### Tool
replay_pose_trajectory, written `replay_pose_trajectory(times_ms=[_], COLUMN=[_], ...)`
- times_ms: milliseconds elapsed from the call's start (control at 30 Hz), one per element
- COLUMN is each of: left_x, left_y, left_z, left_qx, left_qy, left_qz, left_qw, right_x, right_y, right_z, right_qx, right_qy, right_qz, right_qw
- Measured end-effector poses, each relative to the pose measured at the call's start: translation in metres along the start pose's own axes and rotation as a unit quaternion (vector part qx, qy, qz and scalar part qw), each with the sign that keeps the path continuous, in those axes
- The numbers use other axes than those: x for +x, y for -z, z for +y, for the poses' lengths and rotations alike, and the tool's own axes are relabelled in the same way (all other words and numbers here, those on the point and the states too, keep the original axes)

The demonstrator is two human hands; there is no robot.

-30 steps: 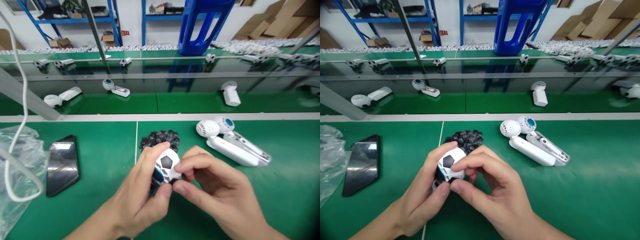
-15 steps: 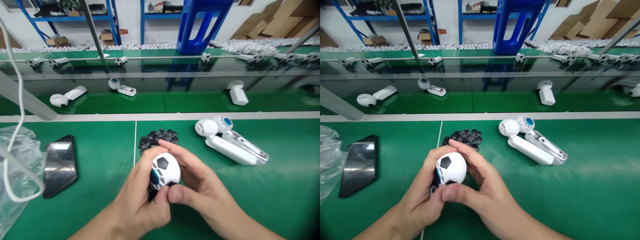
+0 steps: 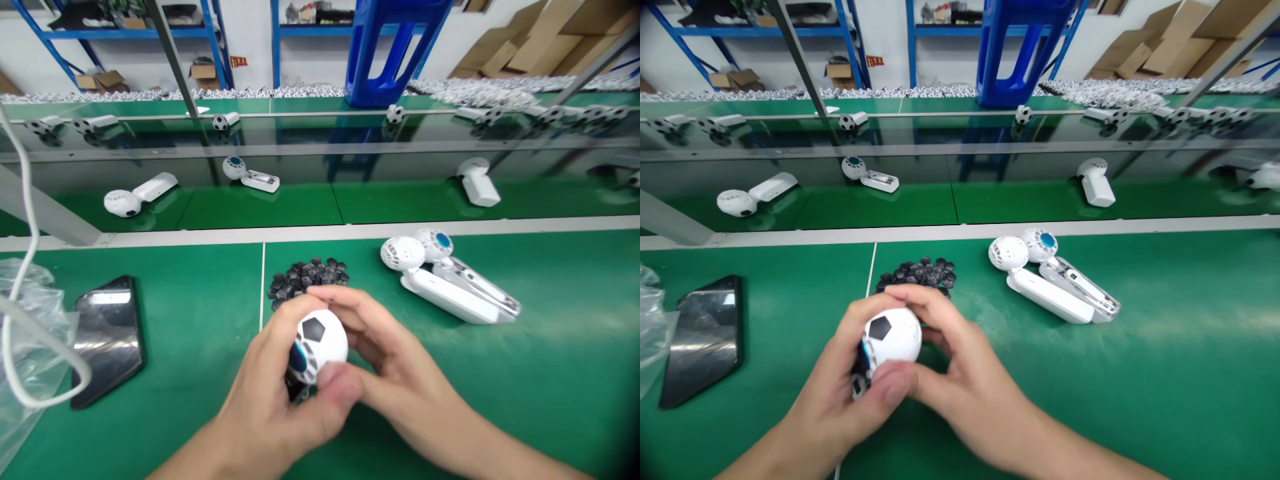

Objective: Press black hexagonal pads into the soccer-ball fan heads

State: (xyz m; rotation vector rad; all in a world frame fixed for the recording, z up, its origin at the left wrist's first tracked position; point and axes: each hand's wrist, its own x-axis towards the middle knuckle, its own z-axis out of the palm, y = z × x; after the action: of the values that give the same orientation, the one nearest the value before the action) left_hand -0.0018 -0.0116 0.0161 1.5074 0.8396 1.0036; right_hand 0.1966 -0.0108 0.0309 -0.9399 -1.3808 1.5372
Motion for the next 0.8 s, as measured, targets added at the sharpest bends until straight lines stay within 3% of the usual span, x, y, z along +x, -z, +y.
replay_pose_trajectory(times_ms=[67,133,167,233,300,333,433,533,633,733,800], left_x=[0.004,0.008,0.010,0.014,0.017,0.018,0.018,0.013,0.008,0.005,0.006], left_y=[0.011,0.021,0.024,0.026,0.023,0.020,0.013,0.013,0.017,0.019,0.018], left_z=[0.004,0.010,0.014,0.018,0.020,0.020,0.016,0.008,0.000,-0.005,-0.006], left_qx=[-0.096,-0.189,-0.224,-0.259,-0.262,-0.253,-0.195,-0.090,-0.006,0.002,-0.024], left_qy=[0.092,0.160,0.180,0.207,0.220,0.224,0.205,0.131,0.074,0.058,0.060], left_qz=[-0.016,0.022,0.054,0.102,0.118,0.121,0.145,0.174,0.159,0.134,0.121], left_qw=[0.991,0.969,0.956,0.938,0.932,0.933,0.948,0.972,0.984,0.989,0.991], right_x=[0.010,0.019,0.023,0.027,0.030,0.030,0.031,0.030,0.028,0.025,0.023], right_y=[0.018,0.041,0.052,0.068,0.074,0.074,0.066,0.059,0.055,0.053,0.050], right_z=[-0.002,-0.002,-0.002,0.003,0.010,0.014,0.026,0.033,0.035,0.032,0.026], right_qx=[-0.016,-0.113,-0.200,-0.383,-0.487,-0.507,-0.529,-0.553,-0.577,-0.585,-0.563], right_qy=[-0.005,0.016,0.034,0.071,0.094,0.100,0.113,0.131,0.151,0.170,0.183], right_qz=[-0.021,0.008,0.032,0.060,0.037,0.019,-0.013,-0.022,-0.008,0.010,0.016], right_qw=[1.000,0.993,0.979,0.919,0.868,0.856,0.841,0.822,0.803,0.793,0.805])
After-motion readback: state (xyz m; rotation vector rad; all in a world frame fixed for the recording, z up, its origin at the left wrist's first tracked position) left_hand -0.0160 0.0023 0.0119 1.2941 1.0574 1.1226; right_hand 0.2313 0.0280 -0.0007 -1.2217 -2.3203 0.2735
